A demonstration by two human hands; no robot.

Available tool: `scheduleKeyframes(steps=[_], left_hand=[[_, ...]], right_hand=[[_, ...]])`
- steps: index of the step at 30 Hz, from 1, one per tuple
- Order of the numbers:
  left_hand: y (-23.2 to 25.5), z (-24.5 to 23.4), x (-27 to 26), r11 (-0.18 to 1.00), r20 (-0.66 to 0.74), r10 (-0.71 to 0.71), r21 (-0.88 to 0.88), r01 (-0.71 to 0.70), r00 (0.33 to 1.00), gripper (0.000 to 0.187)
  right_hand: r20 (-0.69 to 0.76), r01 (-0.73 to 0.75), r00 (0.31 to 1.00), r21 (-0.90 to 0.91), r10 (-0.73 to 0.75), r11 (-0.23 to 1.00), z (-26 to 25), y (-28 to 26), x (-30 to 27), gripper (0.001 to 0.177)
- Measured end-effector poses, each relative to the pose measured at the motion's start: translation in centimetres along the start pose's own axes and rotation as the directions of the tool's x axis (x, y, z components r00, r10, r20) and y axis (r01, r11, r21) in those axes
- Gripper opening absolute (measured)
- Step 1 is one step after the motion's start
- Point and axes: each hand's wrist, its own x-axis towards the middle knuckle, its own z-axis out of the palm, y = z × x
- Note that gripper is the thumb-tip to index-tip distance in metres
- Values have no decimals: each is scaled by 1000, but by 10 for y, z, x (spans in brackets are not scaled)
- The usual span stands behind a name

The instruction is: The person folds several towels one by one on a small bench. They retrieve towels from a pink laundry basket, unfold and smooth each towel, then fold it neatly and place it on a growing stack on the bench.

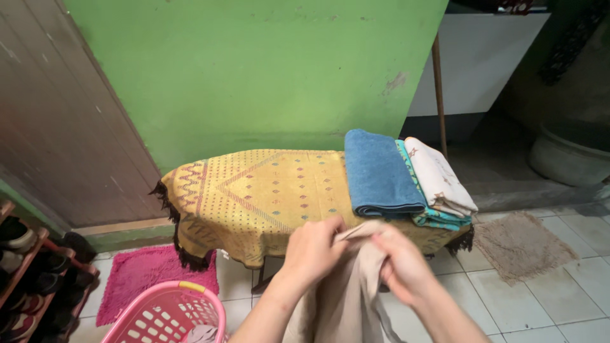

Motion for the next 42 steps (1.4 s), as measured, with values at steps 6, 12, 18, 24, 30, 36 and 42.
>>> scheduleKeyframes(steps=[6, 12, 18, 24, 30, 36, 42], left_hand=[[-28, 25, -22, 991, -289, 109, 109, -80, 951, 22], [-62, 63, -27, 986, -324, 97, -94, -134, 941, 48], [-98, 84, -30, 963, -38, -237, 126, 239, 971, 10], [-65, 79, -26, 928, -329, -147, -372, 16, 933, 64], [-70, 69, 3, 911, -35, -386, -174, 374, 922, 31], [-139, 82, -14, 867, -123, -496, -108, 485, 859, 17], [-176, 92, -22, 461, 137, -474, -803, 377, 870, 24]], right_hand=[[-209, 122, 972, 44, -111, 992, -5, -33, 11, 19], [-273, 183, 949, 60, -160, 981, 19, -49, 11, 18], [-250, 226, 945, 27, -213, 974, 32, -66, 11, 23], [-156, 218, 961, -82, -228, 973, 35, -72, 7, 21], [-155, 215, 960, -117, -232, 970, 37, -69, 11, 19], [-242, 238, 935, -111, -258, 965, 21, -78, 4, 25], [-270, 288, 915, -84, -300, 954, 2, -86, -1, 24]])
